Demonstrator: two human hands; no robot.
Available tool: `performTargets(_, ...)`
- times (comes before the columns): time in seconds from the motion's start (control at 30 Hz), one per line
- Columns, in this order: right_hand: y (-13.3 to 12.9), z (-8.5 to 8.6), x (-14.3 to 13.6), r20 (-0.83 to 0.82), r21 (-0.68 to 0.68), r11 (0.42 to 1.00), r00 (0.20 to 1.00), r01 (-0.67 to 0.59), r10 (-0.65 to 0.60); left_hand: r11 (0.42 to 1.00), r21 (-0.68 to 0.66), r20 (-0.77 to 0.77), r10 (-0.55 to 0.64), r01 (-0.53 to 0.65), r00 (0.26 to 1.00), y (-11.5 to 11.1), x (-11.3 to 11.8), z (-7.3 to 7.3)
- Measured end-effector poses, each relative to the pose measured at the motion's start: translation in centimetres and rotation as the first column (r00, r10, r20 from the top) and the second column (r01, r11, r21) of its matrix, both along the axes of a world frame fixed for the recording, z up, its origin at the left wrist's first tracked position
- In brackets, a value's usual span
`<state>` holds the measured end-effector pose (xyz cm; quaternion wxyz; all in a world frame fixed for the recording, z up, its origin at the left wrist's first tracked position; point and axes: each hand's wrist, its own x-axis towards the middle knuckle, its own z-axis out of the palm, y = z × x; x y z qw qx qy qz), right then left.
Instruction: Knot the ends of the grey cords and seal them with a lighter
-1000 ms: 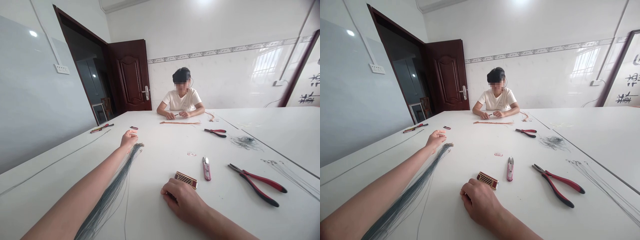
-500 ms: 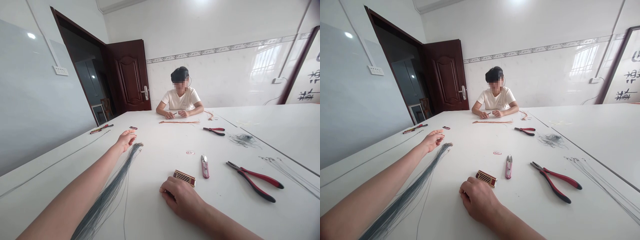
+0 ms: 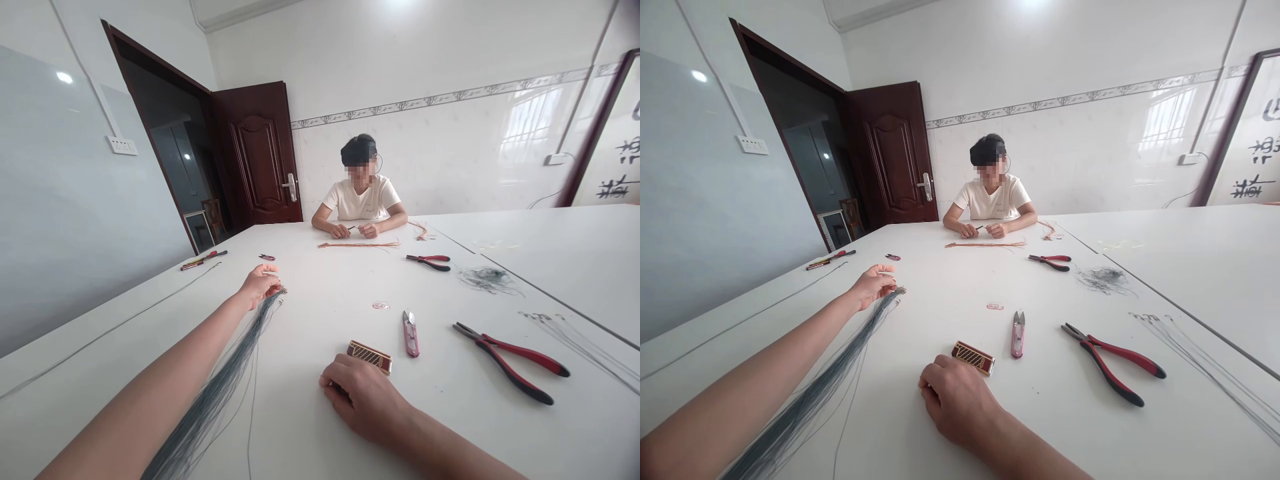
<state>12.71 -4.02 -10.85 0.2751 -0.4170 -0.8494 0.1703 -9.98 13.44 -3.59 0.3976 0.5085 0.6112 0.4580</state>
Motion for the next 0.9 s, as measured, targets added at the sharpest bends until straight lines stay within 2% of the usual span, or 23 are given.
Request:
performTargets(0.2, -0.1, 0.0, 0.1, -0.005, 0.007, 1.0, 1.0, 0.002, -0.002, 1.0, -0.011, -0.082, -0.01, 0.009, 0.997, -0.3, 0.5, 0.1)
performTargets(0.43, -0.1, 0.0, 0.1, -0.009, 0.013, 1.0, 1.0, 0.004, -0.004, 1.0, -0.009, -0.264, -0.027, 0.025, 0.964, -0.8, 0.3, 0.3)
performTargets(0.6, 0.0, 0.0, 0.0, -0.002, 0.01, 1.0, 1.0, 0.004, -0.004, 0.995, -0.046, -0.361, -0.098, 0.087, 0.928, -0.9, -0.5, 0.5)
performTargets(0.73, -0.1, 0.1, 0.2, -0.005, 0.006, 1.0, 1.0, 0.001, -0.001, 0.988, -0.084, -0.397, -0.153, 0.13, 0.905, -0.9, -1.1, 0.5)
performTargets(0.9, -0.2, 0.2, 0.2, -0.01, 0.007, 1.0, 1.0, -0.004, 0.004, 0.982, -0.074, -0.366, -0.191, 0.177, 0.911, -1.1, -1.5, 0.6)
